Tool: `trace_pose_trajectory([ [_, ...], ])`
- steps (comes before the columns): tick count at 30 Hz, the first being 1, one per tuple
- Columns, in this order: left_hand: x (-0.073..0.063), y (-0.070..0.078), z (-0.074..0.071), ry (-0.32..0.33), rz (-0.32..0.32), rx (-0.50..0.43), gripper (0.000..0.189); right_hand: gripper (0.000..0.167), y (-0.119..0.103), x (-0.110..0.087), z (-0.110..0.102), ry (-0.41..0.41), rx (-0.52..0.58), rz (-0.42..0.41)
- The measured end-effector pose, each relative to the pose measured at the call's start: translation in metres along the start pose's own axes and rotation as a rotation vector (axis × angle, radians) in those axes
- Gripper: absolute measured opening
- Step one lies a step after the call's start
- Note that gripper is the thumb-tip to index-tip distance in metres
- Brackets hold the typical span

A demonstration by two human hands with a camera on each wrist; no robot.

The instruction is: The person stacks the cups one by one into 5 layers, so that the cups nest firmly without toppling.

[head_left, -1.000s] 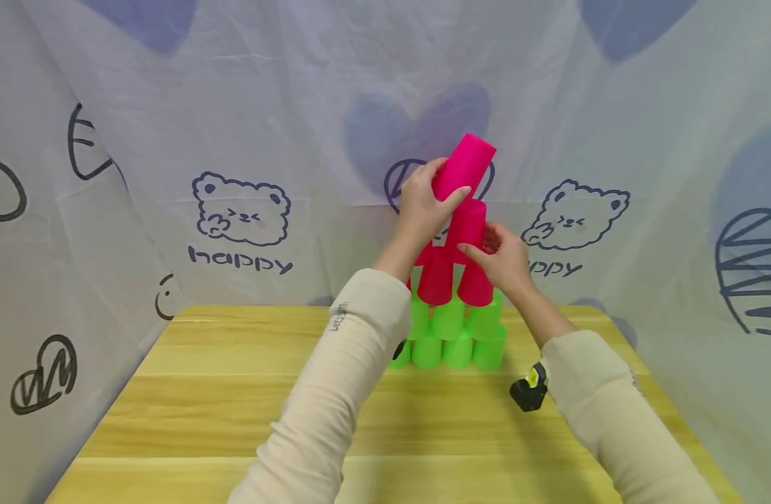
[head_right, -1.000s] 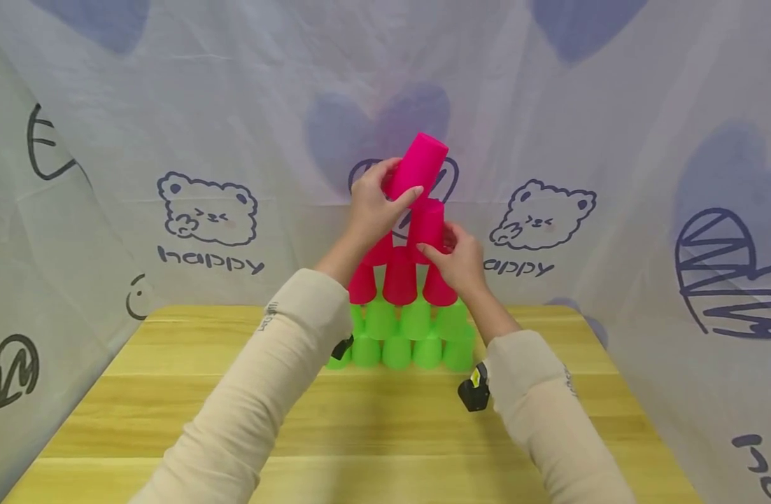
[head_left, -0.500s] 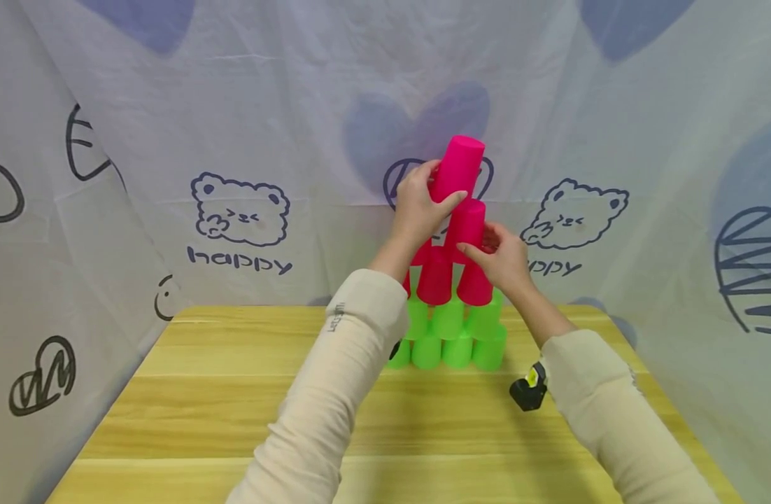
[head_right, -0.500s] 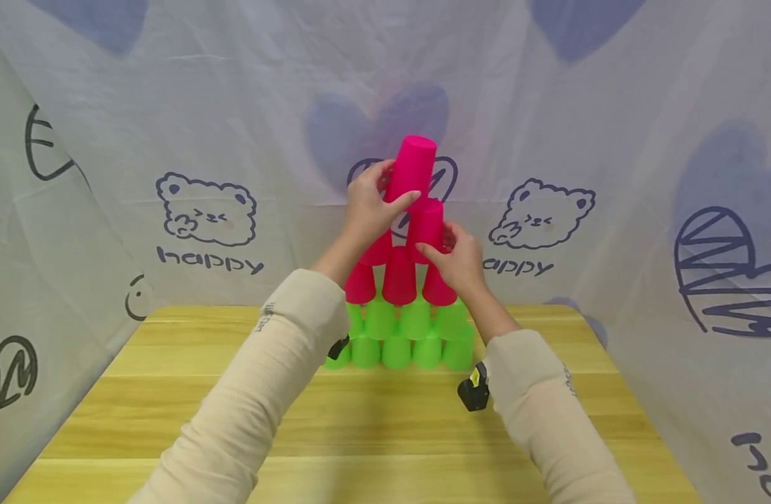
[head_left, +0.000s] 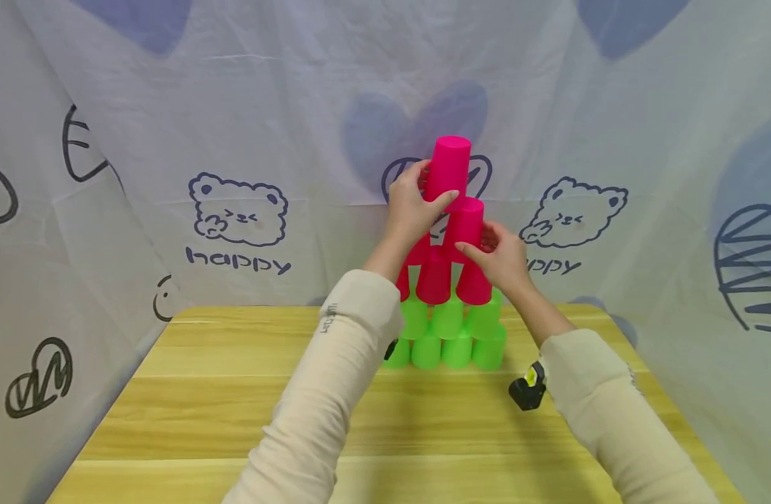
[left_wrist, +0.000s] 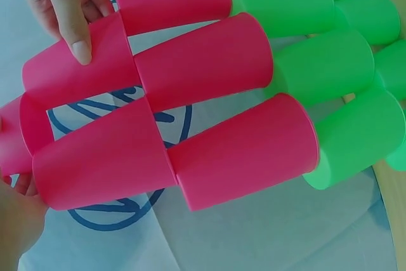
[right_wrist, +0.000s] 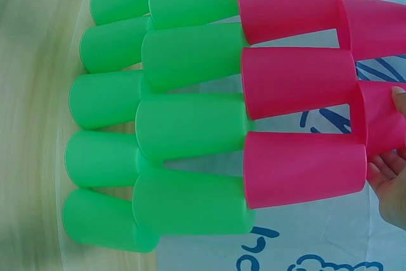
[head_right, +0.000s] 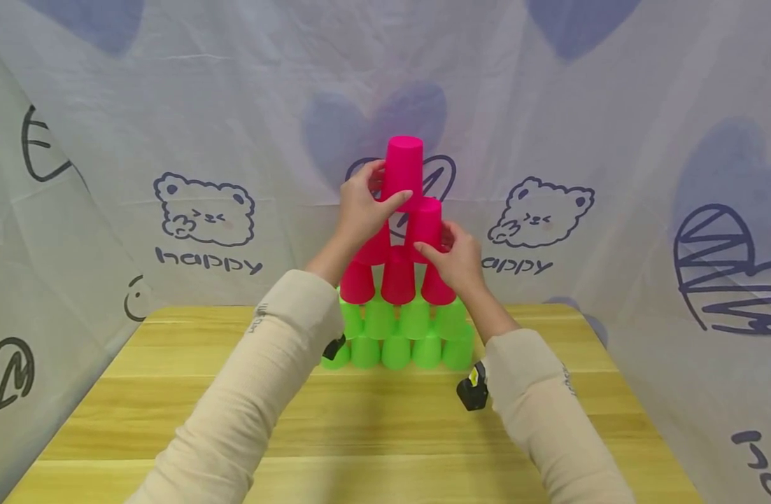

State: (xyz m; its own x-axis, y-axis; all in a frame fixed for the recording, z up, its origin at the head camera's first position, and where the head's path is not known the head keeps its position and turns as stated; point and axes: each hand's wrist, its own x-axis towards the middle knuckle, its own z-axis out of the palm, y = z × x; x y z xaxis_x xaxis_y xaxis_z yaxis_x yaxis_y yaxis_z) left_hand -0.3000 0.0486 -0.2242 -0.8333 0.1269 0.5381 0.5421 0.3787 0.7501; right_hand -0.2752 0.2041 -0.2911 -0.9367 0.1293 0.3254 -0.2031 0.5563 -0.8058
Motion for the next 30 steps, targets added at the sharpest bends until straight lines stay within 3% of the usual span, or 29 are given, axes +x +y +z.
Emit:
trace_pose_trajectory([
  [19, -0.0018, -0.0039, -0.0078, -0.005, -0.043, -0.033, 0.058, 0.058, -0.0022, -0.0014, -0.0018, -0.01, -0.004, 0.009],
  [30, 0.001, -0.0074, -0.0073, -0.005, -0.021, -0.046, 0.06, 0.059, -0.0008, -0.0016, -0.0001, 0.006, 0.012, -0.006],
])
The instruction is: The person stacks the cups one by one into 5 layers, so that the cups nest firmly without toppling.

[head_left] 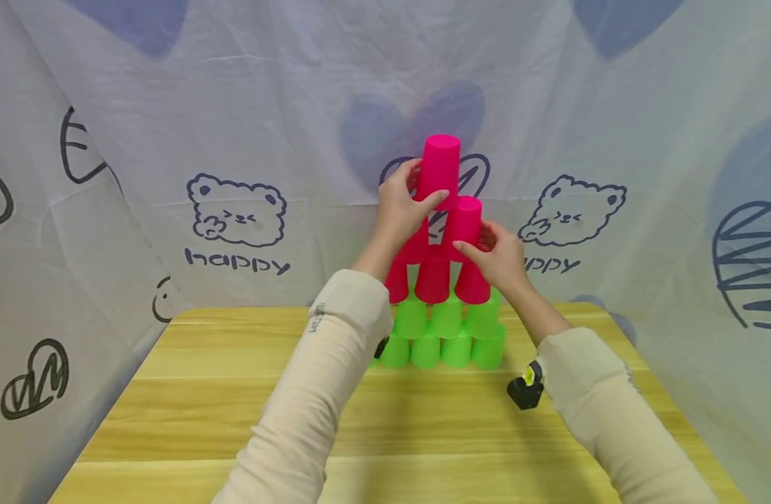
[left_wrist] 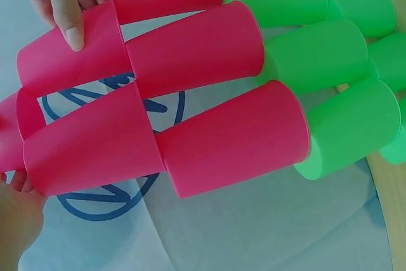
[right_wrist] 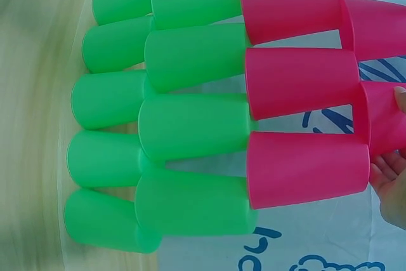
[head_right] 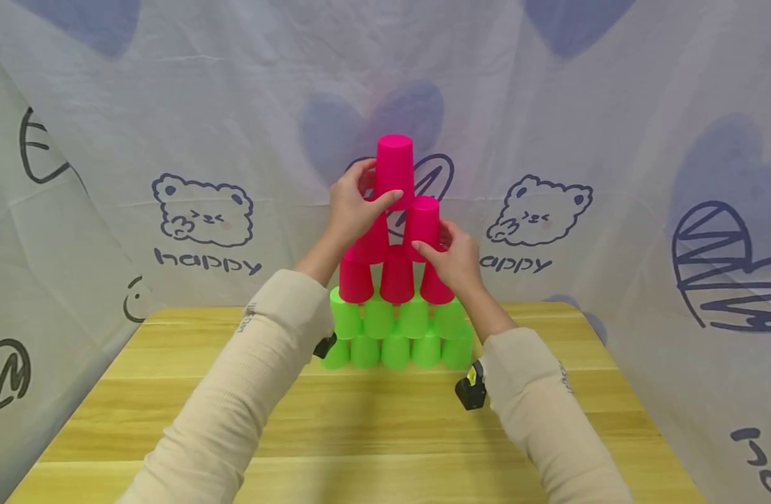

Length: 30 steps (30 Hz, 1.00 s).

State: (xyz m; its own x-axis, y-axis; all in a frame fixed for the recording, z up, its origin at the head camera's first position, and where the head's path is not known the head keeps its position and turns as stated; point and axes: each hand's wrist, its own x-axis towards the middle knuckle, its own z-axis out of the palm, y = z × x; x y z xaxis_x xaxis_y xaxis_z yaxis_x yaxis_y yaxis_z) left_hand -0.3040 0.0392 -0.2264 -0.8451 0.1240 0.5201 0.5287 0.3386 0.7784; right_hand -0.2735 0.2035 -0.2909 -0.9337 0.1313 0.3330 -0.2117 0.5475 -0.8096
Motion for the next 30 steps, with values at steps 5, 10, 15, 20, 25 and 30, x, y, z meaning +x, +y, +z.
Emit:
trace_pose_trajectory([
  [5, 0.0008, -0.0011, -0.0007, 0.003, 0.002, 0.009, 0.06, 0.059, 0.0005, 0.0004, 0.001, 0.003, 0.015, -0.01],
  [10, 0.0007, -0.0006, -0.0012, 0.0, -0.014, 0.028, 0.06, 0.059, 0.0014, 0.0004, 0.0017, 0.016, 0.014, -0.02],
  [15, 0.0018, 0.0004, -0.0012, -0.005, -0.034, 0.041, 0.061, 0.058, 0.0041, 0.0003, 0.0022, 0.027, 0.016, -0.034],
  [20, 0.0021, 0.0012, -0.0019, -0.016, -0.039, 0.047, 0.061, 0.059, 0.0054, 0.0001, 0.0025, 0.025, 0.022, -0.043],
  [25, 0.0017, 0.0014, -0.0029, -0.029, -0.026, 0.06, 0.064, 0.06, 0.0058, -0.0006, 0.0024, 0.025, 0.034, -0.039],
  [30, 0.0016, 0.0006, -0.0051, -0.002, -0.017, 0.075, 0.065, 0.063, 0.0065, -0.0021, 0.002, 0.031, 0.063, -0.035],
])
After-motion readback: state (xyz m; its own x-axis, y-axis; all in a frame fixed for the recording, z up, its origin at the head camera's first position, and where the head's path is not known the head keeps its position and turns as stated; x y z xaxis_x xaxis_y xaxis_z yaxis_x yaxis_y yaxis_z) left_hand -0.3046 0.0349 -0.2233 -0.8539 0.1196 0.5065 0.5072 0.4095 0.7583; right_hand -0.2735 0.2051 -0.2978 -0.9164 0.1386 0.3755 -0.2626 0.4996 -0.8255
